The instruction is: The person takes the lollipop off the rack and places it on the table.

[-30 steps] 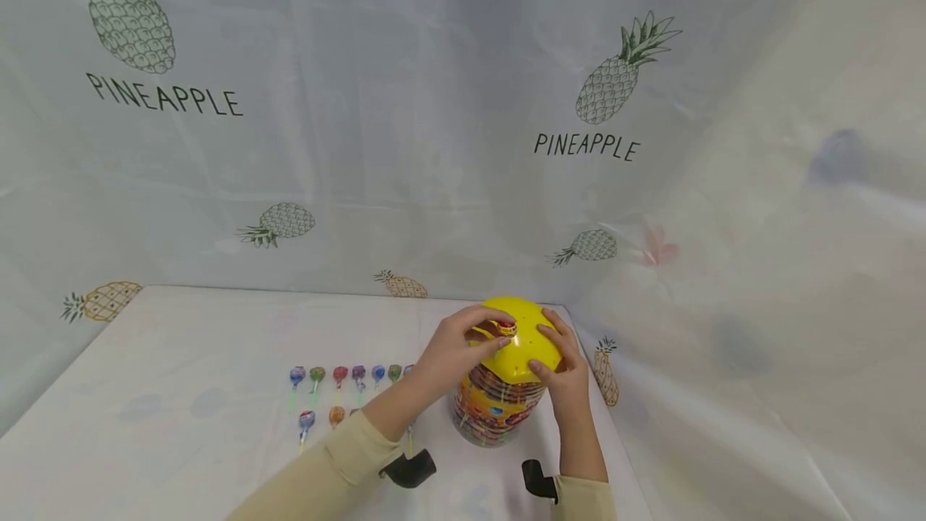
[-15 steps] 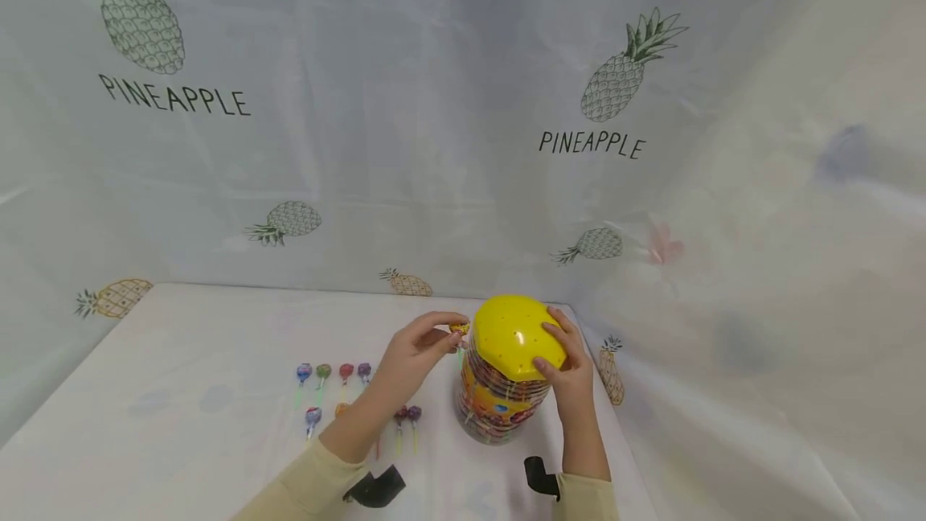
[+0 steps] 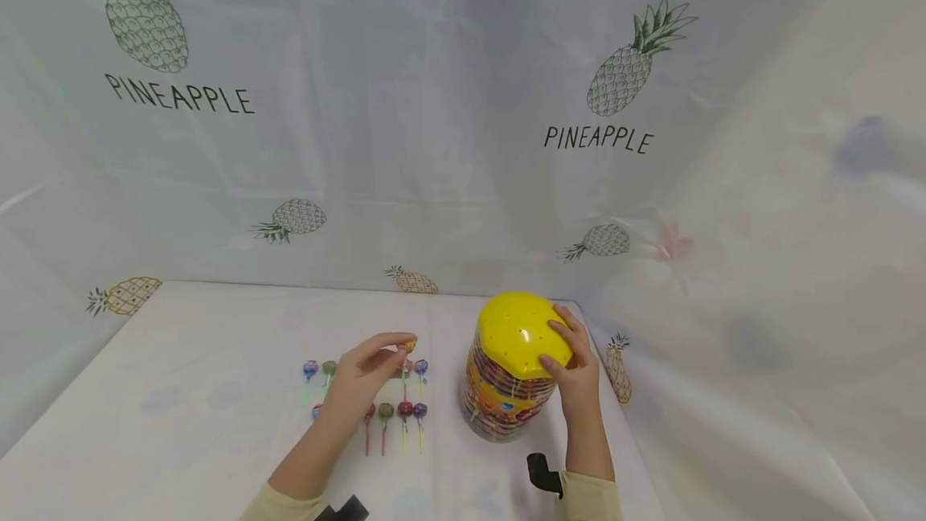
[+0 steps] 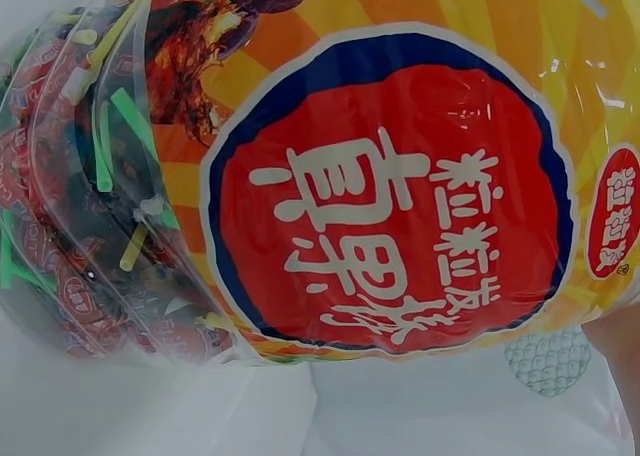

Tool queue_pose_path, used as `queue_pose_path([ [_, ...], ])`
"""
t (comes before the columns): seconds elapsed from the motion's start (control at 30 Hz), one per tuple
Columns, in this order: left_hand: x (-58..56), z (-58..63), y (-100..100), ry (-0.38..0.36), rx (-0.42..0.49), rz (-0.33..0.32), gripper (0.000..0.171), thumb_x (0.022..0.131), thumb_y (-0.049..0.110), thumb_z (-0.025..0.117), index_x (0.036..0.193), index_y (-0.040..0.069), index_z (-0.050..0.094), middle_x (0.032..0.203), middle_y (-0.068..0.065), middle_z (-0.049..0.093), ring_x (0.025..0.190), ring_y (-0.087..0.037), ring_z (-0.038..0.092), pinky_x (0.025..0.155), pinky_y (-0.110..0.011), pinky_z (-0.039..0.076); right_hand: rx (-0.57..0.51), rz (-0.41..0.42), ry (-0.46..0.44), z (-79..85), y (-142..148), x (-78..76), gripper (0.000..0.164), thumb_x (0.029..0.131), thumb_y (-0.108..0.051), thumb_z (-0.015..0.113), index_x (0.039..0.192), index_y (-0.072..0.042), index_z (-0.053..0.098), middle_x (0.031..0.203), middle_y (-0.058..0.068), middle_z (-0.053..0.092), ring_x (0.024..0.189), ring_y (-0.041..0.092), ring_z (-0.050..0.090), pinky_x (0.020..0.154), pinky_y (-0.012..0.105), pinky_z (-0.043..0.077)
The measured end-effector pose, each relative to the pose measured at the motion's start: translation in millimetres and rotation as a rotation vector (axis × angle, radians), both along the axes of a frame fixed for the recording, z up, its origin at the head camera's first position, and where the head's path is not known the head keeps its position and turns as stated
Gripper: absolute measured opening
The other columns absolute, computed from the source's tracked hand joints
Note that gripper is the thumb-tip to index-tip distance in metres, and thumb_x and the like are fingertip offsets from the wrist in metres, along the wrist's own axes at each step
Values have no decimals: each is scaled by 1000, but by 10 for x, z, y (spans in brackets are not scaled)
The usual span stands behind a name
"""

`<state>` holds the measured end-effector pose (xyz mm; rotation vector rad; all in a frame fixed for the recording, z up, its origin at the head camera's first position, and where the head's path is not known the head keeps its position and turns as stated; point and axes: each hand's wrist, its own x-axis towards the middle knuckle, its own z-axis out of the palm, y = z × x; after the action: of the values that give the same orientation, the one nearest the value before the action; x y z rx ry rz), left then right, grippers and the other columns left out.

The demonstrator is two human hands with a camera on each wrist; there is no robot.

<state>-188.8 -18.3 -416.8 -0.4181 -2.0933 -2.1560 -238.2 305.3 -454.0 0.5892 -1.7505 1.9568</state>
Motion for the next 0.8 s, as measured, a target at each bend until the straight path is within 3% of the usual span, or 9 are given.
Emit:
queue_pose_path([
  [0.23, 36, -94, -273, -58, -68, 113, 33, 89, 8, 70, 120, 21, 70, 118, 1, 62, 95, -21, 62, 81, -30, 53, -17, 4, 2, 7, -10, -1, 37, 88, 5, 66, 124, 6, 60, 150, 18, 34, 137, 30, 33, 99, 27, 44],
  [0.47, 50, -275, -631, -231, -88, 229, 41, 88, 5, 72, 124, 24, 67, 123, -1, 58, 101, -20, 59, 77, -27, 53, -4, 2, 24, -15, 10, 2, 37, 89, 8, 63, 125, 5, 60, 150, 21, 33, 137, 30, 31, 100, 26, 43],
  [0.67, 58, -445, -952, -301, -148, 273, 47, 89, 7, 71, 132, 24, 60, 132, -3, 53, 101, -15, 62, 80, -27, 53, -22, 4, 19, -10, -1, -1, 37, 88, 9, 62, 125, 6, 60, 150, 27, 29, 137, 30, 31, 100, 27, 43],
  [0.8, 81, -620, -1156, -325, -146, 298, 50, 90, 5, 69, 136, 21, 55, 137, -6, 46, 98, -16, 63, 81, -30, 55, -31, 0, 16, -1, -19, -6, 36, 88, 10, 62, 124, 7, 59, 150, 23, 33, 138, 30, 31, 101, 27, 42],
])
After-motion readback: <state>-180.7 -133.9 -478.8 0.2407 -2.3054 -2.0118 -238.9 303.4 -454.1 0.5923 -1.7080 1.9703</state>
